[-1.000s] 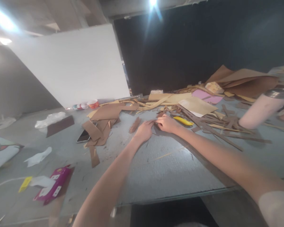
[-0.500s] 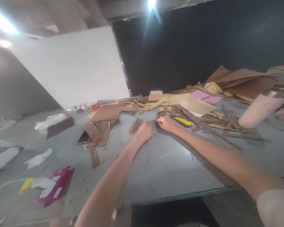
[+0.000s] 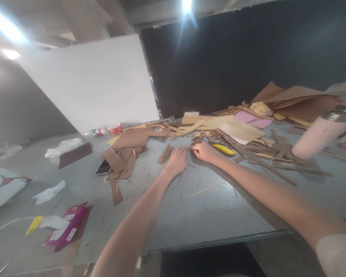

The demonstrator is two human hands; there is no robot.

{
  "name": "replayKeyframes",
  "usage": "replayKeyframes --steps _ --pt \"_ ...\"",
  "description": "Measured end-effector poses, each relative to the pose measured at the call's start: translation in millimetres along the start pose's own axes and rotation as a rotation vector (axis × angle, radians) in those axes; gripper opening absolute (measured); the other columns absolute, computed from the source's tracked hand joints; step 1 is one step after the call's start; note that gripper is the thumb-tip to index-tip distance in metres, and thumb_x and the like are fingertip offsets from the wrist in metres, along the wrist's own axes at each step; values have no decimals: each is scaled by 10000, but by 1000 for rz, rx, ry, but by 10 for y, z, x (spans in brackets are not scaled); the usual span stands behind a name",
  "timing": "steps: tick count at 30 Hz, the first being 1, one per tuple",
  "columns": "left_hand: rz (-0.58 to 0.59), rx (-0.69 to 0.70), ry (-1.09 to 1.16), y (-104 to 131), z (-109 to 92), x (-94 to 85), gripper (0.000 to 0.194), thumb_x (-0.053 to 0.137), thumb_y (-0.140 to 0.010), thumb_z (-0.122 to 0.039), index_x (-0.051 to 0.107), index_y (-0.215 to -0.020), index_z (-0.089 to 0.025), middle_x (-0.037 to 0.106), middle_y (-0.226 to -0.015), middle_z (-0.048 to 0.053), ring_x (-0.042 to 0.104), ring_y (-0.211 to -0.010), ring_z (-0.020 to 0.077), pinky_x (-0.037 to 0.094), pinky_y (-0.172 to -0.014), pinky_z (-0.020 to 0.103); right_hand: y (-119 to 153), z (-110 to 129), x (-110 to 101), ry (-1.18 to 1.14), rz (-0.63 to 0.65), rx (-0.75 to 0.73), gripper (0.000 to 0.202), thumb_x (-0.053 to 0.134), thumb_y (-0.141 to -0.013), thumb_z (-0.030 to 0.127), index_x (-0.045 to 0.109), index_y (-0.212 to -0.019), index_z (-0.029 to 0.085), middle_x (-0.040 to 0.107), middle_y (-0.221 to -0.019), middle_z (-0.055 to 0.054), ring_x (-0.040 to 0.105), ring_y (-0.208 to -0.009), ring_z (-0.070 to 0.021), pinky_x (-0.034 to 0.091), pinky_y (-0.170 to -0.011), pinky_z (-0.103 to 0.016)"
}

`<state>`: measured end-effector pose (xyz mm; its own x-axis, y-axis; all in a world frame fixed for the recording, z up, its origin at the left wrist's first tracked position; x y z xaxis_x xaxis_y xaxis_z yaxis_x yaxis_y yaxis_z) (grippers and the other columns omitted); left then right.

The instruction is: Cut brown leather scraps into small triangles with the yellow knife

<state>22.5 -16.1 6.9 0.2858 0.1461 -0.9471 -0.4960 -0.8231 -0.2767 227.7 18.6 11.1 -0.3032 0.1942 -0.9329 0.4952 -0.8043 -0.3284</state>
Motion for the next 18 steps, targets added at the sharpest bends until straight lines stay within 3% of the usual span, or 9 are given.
replayKeyframes --steps 4,10,15,18 --pt "-2 51 62 -27 33 7 572 475 -966 -55 602 -1519 -133 626 -1565 144 543 -1462 274 413 -1269 440 -5 -6 12 -3 8 -9 336 529 -1022 156 847 -1127 192 818 -1041 -101 734 -941 -227 446 -933 -318" --pt "-53 67 69 -16 17 -32 463 487 -944 -39 726 -1327 -137 725 -1235 140 604 -1243 296 506 -1148 434 4 22 -13 1 17 -33 360 558 -1038 214 821 -1285 214 802 -1030 -99 733 -948 -242 437 -919 -339" --pt "-90 28 97 -2 26 -25 507 488 -924 -3 734 -1344 -146 693 -1354 148 587 -1299 286 486 -1185 424 14 58 -47 15 20 -41 346 568 -1049 223 808 -1298 218 793 -1039 -93 729 -964 -236 419 -925 -338" --pt "-70 39 104 -12 39 -9 489 486 -932 -1 756 -1314 -142 709 -1366 146 594 -1311 285 473 -1209 433 22 71 -63 7 7 -71 295 594 -1086 363 821 -1205 217 782 -996 -89 729 -957 -239 412 -907 -337"
Point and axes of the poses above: each hand's wrist, its own y-axis away from the middle knuckle, its own x-axis out of the palm, z = x × y, the point moved 1 cm from there along -y, towards the middle knuckle
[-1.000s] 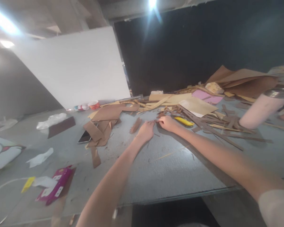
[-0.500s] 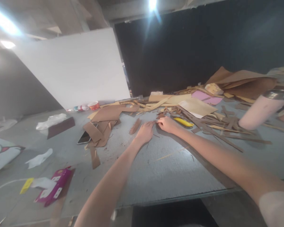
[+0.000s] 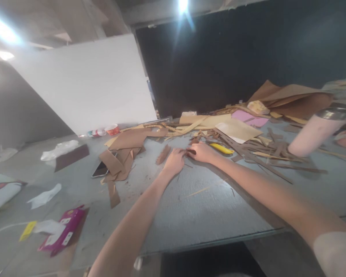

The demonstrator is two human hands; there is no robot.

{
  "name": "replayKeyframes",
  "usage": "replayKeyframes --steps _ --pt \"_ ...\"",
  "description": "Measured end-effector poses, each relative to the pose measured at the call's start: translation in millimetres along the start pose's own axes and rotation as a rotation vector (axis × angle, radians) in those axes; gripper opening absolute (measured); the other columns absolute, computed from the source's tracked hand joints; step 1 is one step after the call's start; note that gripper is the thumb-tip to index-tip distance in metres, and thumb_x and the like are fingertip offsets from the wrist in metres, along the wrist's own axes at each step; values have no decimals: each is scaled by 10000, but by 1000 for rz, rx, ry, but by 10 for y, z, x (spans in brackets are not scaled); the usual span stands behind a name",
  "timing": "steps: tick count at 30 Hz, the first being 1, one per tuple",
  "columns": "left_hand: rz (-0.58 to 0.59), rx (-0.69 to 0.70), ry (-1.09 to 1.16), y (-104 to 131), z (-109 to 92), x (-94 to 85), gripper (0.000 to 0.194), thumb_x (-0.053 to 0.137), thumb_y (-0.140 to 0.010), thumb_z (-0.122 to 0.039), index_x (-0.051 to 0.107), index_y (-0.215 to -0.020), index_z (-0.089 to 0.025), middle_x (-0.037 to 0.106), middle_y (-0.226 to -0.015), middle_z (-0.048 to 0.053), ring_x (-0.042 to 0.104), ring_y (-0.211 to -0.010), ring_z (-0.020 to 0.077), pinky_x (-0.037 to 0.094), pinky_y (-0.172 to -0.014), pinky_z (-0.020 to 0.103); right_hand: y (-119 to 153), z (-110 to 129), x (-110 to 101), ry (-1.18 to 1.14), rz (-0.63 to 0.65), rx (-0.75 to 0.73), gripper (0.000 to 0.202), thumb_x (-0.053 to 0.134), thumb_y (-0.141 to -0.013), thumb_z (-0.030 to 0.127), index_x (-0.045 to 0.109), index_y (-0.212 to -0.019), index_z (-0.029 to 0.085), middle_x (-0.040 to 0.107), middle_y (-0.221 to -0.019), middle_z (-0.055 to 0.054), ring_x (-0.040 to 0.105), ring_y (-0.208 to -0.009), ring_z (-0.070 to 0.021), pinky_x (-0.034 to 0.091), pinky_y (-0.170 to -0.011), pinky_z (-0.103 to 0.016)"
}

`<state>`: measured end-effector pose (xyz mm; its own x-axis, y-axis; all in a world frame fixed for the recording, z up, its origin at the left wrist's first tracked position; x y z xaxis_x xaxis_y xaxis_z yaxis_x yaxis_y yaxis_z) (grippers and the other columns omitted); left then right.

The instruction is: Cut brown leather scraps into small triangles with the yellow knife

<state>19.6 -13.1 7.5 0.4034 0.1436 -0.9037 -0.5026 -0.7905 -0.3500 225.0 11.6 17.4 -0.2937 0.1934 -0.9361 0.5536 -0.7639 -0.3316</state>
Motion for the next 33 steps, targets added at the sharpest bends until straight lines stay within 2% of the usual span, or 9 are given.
replayKeyframes --steps 3,6,11,16,20,24,29,33 --pt "-1 6 6 -7 5 8 445 496 -940 -9 781 -1249 -156 736 -1322 132 606 -1305 274 482 -1204 425 7 -8 4 -35 -13 -33 364 646 -1066 528 816 -1145 216 778 -973 -85 731 -944 -244 409 -884 -333" --pt "-10 -19 -7 -8 5 13 408 507 -944 -18 795 -1197 -156 746 -1289 134 615 -1294 275 497 -1187 423 5 -37 38 -80 -34 -50 393 700 -1031 554 799 -1199 213 794 -1028 -93 734 -965 -251 415 -877 -333" --pt "-34 -63 -18 -3 8 18 402 508 -949 -36 787 -1224 -128 740 -1298 162 621 -1287 299 504 -1180 451 -7 -74 95 -159 -87 -75 438 760 -998 491 759 -1329 203 805 -1040 -85 723 -943 -251 437 -895 -347" --pt "-38 -74 -9 0 5 12 418 513 -944 -42 779 -1252 -137 745 -1297 153 627 -1304 285 502 -1191 424 6 -54 51 -152 -69 -144 249 667 -1069 367 805 -1202 206 786 -1043 -88 702 -979 -238 439 -933 -353" --pt "-37 -85 -11 -1 6 2 405 512 -928 -39 788 -1206 -144 751 -1272 147 632 -1296 287 504 -1192 438 11 -20 9 -168 -6 -157 288 557 -1125 367 802 -1189 230 786 -1098 -97 686 -1048 -247 442 -985 -372" --pt "-36 -83 -11 0 -1 -8 409 508 -926 -30 786 -1209 -128 750 -1283 158 628 -1310 286 497 -1202 429 10 -1 18 -169 -1 -143 327 492 -1151 378 790 -1167 245 777 -1107 -92 669 -1060 -245 446 -989 -365" --pt "-37 -81 -8 -3 -11 -9 421 514 -930 -30 782 -1237 -135 758 -1303 149 637 -1312 286 498 -1206 432 9 -14 51 -115 -67 -128 254 531 -1124 280 767 -1081 196 766 -1052 -90 670 -1001 -233 434 -946 -339" --pt "-29 -75 -10 -8 -17 -14 405 516 -943 -36 784 -1235 -117 760 -1311 152 644 -1313 282 493 -1210 420 3 -21 63 -117 -59 -156 190 582 -1093 248 762 -1077 189 770 -1047 -84 683 -1003 -228 427 -921 -329"
Point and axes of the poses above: each hand's wrist, its own y-axis away from the middle knuckle, its own x-axis out of the palm, z = x × y, the point moved 1 cm from there along -y, towards the middle knuckle
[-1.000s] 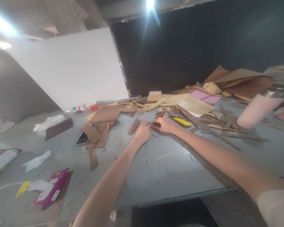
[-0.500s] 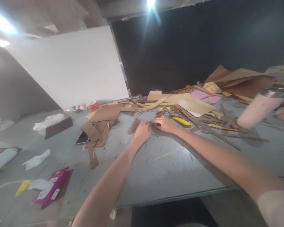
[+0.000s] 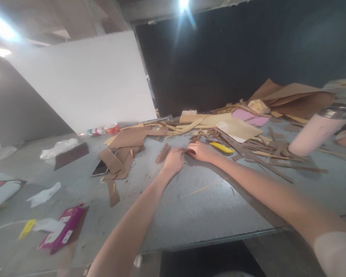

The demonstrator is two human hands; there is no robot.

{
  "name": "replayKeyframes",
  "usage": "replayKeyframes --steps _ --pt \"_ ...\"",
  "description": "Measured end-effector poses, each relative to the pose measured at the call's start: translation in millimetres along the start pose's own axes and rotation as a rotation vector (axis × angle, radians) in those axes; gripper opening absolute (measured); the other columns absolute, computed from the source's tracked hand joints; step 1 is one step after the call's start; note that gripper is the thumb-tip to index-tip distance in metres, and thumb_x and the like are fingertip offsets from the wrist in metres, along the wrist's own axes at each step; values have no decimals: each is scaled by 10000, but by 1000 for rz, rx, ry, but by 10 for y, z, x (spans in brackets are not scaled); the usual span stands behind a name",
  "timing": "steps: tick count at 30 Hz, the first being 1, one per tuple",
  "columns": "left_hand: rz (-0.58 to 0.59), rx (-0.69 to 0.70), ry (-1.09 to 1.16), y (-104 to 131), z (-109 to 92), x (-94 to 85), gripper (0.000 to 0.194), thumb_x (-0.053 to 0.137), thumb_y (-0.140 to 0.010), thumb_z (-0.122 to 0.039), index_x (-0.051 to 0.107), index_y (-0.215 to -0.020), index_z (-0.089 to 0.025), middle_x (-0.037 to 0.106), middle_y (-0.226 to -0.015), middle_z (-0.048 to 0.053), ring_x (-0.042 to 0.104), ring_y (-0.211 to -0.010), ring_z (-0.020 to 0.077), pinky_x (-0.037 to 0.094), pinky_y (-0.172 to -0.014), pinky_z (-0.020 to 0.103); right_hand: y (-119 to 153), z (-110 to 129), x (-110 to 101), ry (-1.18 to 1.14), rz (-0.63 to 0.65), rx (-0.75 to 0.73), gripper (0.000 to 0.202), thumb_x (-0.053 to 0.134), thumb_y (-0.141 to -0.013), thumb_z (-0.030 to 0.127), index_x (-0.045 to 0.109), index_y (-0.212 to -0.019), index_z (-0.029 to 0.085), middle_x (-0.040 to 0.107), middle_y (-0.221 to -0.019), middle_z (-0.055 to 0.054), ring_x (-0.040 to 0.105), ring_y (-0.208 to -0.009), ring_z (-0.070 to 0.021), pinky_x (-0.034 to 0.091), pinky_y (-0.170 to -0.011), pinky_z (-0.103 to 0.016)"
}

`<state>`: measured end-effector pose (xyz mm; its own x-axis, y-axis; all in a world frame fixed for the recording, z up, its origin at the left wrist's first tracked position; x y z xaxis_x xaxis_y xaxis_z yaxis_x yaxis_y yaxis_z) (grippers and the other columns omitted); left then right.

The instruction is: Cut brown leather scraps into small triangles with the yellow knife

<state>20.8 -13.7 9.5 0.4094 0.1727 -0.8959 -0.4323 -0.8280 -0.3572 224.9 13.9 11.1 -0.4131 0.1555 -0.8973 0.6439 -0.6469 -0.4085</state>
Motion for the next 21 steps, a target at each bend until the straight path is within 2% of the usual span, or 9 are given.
replayKeyframes --steps 4,7,11,14,21 --pt "17 22 -1 -4 -9 -16 412 515 -954 -42 777 -1264 -118 760 -1330 147 647 -1317 278 488 -1219 418 -10 -8 11 -16 -6 42 244 560 -1116 303 767 -1051 192 774 -1051 -90 692 -1011 -224 438 -916 -319" --pt "32 47 -1 -10 -14 -25 420 505 -950 -31 780 -1255 -120 754 -1356 149 637 -1338 276 482 -1229 423 -18 -29 12 -85 -22 151 197 609 -1087 293 773 -1031 199 788 -1038 -79 703 -999 -213 451 -869 -293" --pt "52 73 4 -18 -10 -23 410 493 -945 -24 795 -1200 -136 749 -1374 140 612 -1383 270 467 -1247 419 -31 -72 4 -179 -31 313 157 692 -1039 327 786 -992 210 804 -929 -47 716 -844 -188 447 -737 -264" --pt "66 67 19 -24 12 -19 417 489 -938 -23 795 -1191 -151 762 -1349 130 649 -1342 263 486 -1227 415 -44 -106 14 -221 -26 401 170 709 -1031 348 794 -975 211 814 -900 -47 728 -820 -186 453 -720 -257" --pt "88 64 40 -60 81 -19 390 489 -933 -33 806 -1111 -173 784 -1291 114 684 -1301 252 512 -1187 386 -84 -147 77 -184 -18 447 176 723 -1032 367 787 -963 219 831 -966 -64 756 -884 -204 459 -720 -263"
Point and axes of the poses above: each hand's wrist, its own y-axis away from the middle knuckle, its own x-axis out of the palm, z = x × y, the point moved 1 cm from there along -y, towards the middle knuckle
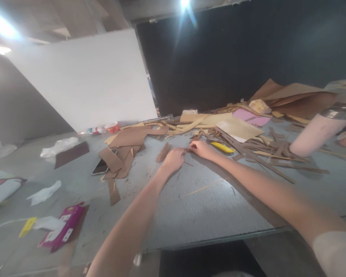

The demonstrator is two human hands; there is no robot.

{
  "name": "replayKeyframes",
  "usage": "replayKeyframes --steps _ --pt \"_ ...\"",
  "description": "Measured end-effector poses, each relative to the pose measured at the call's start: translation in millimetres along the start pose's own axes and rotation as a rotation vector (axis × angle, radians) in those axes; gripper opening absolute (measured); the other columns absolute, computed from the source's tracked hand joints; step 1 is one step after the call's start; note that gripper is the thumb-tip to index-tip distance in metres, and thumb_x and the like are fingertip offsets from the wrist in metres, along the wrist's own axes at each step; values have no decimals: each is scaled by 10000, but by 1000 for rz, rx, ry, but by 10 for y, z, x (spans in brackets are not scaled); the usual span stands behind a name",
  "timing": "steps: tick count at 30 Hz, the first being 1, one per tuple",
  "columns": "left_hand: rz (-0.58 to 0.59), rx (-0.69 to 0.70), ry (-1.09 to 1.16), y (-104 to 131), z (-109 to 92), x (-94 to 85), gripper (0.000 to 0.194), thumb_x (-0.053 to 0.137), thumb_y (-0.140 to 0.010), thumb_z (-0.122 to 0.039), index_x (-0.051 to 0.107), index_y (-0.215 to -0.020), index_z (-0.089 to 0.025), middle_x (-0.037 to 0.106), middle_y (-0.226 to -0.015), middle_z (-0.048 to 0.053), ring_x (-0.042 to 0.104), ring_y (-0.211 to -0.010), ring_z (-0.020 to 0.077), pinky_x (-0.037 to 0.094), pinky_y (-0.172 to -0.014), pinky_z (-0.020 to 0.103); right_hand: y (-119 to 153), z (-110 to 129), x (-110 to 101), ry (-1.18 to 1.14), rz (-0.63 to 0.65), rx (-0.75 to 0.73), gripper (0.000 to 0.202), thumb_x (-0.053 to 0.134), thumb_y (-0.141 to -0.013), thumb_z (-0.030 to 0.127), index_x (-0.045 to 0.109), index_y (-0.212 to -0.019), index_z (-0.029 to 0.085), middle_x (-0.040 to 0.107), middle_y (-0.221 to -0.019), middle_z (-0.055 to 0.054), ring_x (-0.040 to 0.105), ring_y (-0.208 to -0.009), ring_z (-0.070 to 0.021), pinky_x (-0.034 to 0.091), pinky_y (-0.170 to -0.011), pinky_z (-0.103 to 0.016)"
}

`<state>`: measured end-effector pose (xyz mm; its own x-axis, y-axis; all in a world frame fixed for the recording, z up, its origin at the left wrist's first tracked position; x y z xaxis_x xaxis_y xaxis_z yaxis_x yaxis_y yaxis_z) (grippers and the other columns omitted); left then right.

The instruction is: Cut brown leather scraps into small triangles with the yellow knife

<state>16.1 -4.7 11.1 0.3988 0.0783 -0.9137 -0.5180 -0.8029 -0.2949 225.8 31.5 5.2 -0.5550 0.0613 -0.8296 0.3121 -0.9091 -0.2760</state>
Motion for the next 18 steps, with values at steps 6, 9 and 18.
replayKeyframes --steps 6,9,18 --pt "2 -17 -15 12 -8 -5 443 506 -895 -19 755 -1240 -142 761 -1335 139 676 -1310 262 515 -1170 378 -44 15 49 36 -13 32 186 731 -1028 372 790 -931 224 838 -980 -79 770 -907 -226 480 -731 -276" --pt "2 -29 -33 34 -38 -21 491 517 -900 -30 710 -1330 -166 754 -1334 136 678 -1299 270 527 -1146 398 -46 12 75 53 -27 47 192 727 -1027 386 792 -945 226 842 -997 -81 775 -931 -232 486 -733 -277" --pt "73 56 -174 14 -143 -51 418 498 -939 -33 747 -1254 -150 746 -1346 141 651 -1316 278 495 -1177 399 20 75 71 98 -71 47 192 717 -1029 407 786 -1020 228 821 -955 -77 748 -873 -227 463 -725 -288"
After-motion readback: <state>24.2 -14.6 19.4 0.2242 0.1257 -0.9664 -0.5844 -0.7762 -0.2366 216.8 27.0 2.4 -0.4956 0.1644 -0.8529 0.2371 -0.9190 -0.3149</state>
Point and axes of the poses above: each hand's wrist, its own y-axis away from the middle knuckle, its own x-axis out of the palm, z = x × y, the point moved 1 cm from there along -y, towards the middle knuckle
